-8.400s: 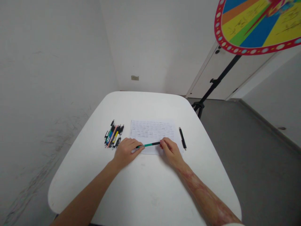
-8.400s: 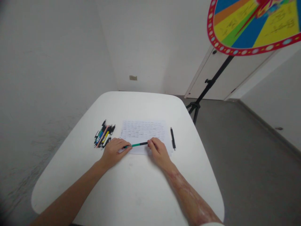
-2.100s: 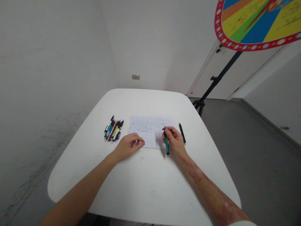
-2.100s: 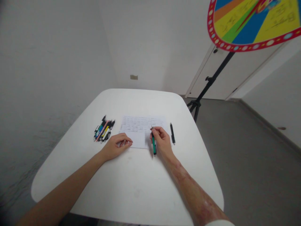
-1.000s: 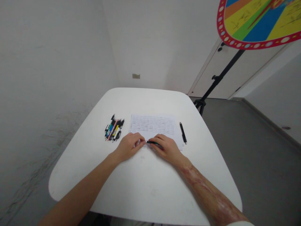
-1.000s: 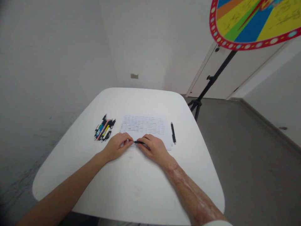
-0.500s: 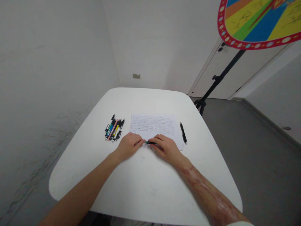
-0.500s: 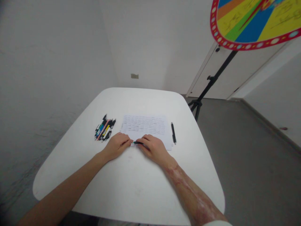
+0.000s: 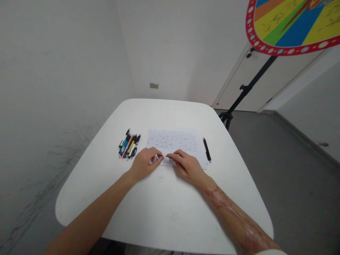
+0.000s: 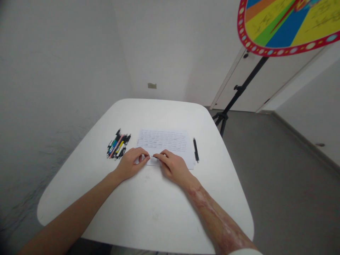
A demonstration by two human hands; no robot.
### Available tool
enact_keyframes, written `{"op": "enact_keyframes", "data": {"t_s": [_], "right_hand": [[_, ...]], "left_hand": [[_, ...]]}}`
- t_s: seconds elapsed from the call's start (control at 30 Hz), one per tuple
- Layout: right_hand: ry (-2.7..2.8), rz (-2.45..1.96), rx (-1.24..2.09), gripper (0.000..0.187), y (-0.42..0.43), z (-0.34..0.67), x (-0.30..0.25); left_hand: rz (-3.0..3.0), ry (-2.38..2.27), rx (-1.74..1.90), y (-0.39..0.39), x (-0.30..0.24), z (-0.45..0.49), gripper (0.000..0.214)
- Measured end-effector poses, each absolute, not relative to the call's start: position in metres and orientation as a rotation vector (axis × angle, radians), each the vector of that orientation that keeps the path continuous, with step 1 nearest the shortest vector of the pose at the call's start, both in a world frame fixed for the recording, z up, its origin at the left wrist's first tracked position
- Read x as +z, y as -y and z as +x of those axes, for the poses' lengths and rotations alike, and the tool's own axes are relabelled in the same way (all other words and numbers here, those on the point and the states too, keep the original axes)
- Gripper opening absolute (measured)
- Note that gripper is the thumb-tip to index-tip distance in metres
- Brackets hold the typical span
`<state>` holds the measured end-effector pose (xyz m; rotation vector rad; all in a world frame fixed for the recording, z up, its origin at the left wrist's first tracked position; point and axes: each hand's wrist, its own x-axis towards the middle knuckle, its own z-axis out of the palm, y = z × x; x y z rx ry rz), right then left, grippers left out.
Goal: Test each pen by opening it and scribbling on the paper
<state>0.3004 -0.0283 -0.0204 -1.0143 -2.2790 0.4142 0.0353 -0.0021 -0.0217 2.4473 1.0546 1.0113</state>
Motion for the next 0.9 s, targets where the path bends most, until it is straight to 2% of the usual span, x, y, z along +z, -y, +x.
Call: {"op": "enact_keyframes", "data": {"t_s": [0.17,0.63,0.77,0.9], "right_hand": [[2.269,-1.067,0.431,0.048,0.029,0.3,-0.021],[2.252,-1.198,0.341,0.043,0.028,0.3,-0.025],[2.223,-1.252,0.299,0.043,0.026,0.299,-0.028],[2.195,-1.331,0.254,0.045,0.024,0.299,-0.031]], "left_hand": [[2.481,-1.153,1.01,0.003,-0.019,0.035,0.002],[2.654,-1.435,0.848,-0.005,-0.029,0.028,0.013],[2.68,-1.186,0.863,-0.001,-0.022,0.033,0.022],[2.684,-0.981,0.716,0.002,-0.023,0.039,0.039]]}}
